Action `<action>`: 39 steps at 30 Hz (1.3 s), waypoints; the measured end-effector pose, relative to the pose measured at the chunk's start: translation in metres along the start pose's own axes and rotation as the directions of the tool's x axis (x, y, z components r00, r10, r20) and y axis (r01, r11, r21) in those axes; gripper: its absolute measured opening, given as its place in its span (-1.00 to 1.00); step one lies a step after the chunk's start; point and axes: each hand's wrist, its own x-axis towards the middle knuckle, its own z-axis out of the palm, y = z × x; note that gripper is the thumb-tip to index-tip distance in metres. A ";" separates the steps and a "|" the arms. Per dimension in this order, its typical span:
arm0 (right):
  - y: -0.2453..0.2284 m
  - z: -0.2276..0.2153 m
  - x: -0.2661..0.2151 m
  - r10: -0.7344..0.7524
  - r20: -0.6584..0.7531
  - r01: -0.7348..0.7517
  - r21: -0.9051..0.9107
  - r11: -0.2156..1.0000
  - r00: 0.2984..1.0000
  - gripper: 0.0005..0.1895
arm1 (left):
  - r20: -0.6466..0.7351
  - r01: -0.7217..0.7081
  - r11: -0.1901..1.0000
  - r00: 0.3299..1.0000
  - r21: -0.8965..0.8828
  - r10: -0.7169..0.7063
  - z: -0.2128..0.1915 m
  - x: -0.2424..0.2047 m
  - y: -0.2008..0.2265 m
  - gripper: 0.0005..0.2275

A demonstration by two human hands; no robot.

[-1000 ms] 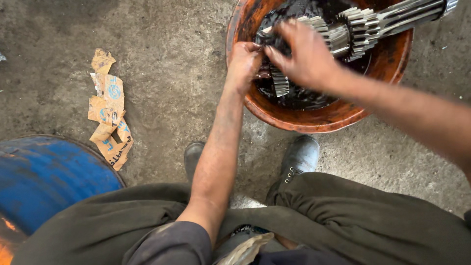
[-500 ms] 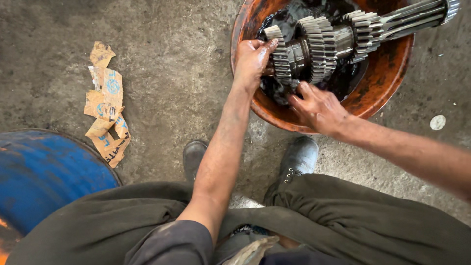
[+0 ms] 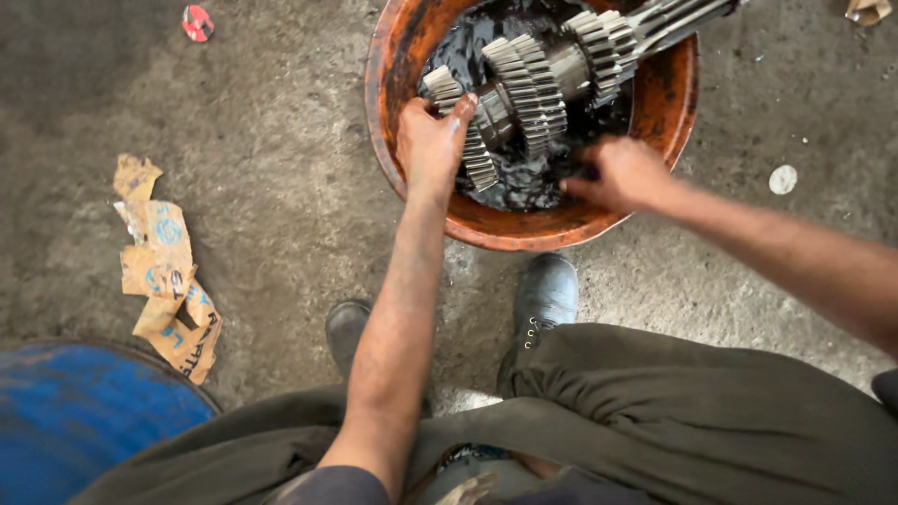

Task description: The person cleans a large metal gear assembly by hand, scrubbing it in a bucket of dark liquid. They rotate the gears to clean different sections and use a rag to wipe the teeth and surfaces. The person briefly interacts with a dog before returning to the cleaning task.

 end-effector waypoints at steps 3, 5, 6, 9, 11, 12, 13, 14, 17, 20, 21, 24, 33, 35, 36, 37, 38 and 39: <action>0.024 -0.012 0.023 0.153 0.051 -0.159 0.454 0.877 0.987 -0.44 | -0.020 -0.085 0.995 0.996 0.061 0.086 0.005 -0.012 0.001 -0.40; 0.038 -0.018 0.033 0.284 0.086 -0.219 0.849 0.481 0.955 -0.28 | -0.015 -0.110 0.989 0.994 0.101 0.112 0.010 -0.020 0.001 -0.37; 0.046 -0.023 0.036 0.378 0.119 -0.177 0.976 0.123 0.918 -0.12 | -0.008 -0.096 0.987 0.995 0.128 0.097 0.013 -0.023 0.001 -0.35; 0.057 -0.036 0.053 0.449 0.055 -0.020 0.996 -0.083 0.892 0.05 | -0.053 -0.158 0.973 0.984 0.166 0.169 0.019 -0.031 0.003 -0.29; 0.059 -0.039 0.063 0.434 0.049 0.016 0.989 -0.146 0.900 0.02 | -0.086 -0.198 0.967 0.973 0.161 0.214 0.021 -0.038 0.003 -0.31; 0.058 -0.041 0.071 0.424 0.042 0.038 0.983 -0.180 0.905 0.00 | -0.095 -0.208 0.967 0.970 0.146 0.223 0.021 -0.041 0.004 -0.35; 0.059 -0.042 0.078 0.356 -0.006 0.108 0.958 -0.266 0.935 -0.07 | -0.105 -0.218 0.967 0.967 0.132 0.232 0.021 -0.044 0.005 -0.39; 0.061 -0.043 0.086 0.287 -0.061 0.165 0.921 -0.353 0.956 -0.14 | -0.083 -0.190 0.974 0.976 0.124 0.201 0.021 -0.048 0.005 -0.43; 0.071 -0.035 0.106 0.162 -0.243 0.292 0.802 -0.522 0.957 -0.41 | -0.048 -0.118 0.985 0.991 0.124 0.124 0.022 -0.057 0.007 -0.50; 0.086 -0.022 0.120 0.201 -0.277 0.342 0.774 -0.533 0.939 -0.61 | -0.076 -0.090 0.985 0.992 0.144 0.101 0.023 -0.060 0.010 -0.51; 0.092 -0.019 0.125 0.235 -0.264 0.350 0.782 -0.515 0.935 -0.65 | -0.083 -0.092 0.987 0.991 0.131 0.103 0.023 -0.060 0.011 -0.51; 0.102 -0.015 0.141 0.233 -0.195 0.302 0.704 -0.643 0.953 -0.74 | -0.102 -0.141 0.987 0.984 0.071 0.148 0.022 -0.061 0.010 -0.53; 0.085 -0.034 0.100 0.352 0.174 0.119 0.730 -0.673 0.920 -0.85 | -0.110 -0.193 0.971 0.972 0.138 0.208 0.014 -0.038 0.001 -0.53; 0.076 -0.043 0.093 0.345 0.204 0.101 0.715 -0.692 0.916 -0.86 | -0.101 -0.173 0.970 0.976 0.169 0.192 0.012 -0.032 0.002 -0.54; 0.074 -0.046 0.089 0.354 0.220 0.097 0.715 -0.692 0.909 -0.86 | -0.088 -0.161 0.970 0.980 0.184 0.179 0.012 -0.032 0.002 -0.56; 0.073 -0.049 0.086 0.368 0.234 0.096 0.717 -0.690 0.900 -0.86 | -0.076 -0.148 0.969 0.983 0.199 0.166 0.011 -0.032 0.002 -0.57; 0.071 -0.049 0.081 0.380 0.251 0.090 0.721 -0.688 0.890 -0.86 | -0.058 -0.150 0.969 0.985 0.196 0.164 0.010 -0.033 0.002 -0.58; 0.070 -0.050 0.077 0.395 0.273 0.082 0.725 -0.683 0.877 -0.86 | -0.039 -0.151 0.970 0.986 0.192 0.162 0.009 -0.035 0.002 -0.59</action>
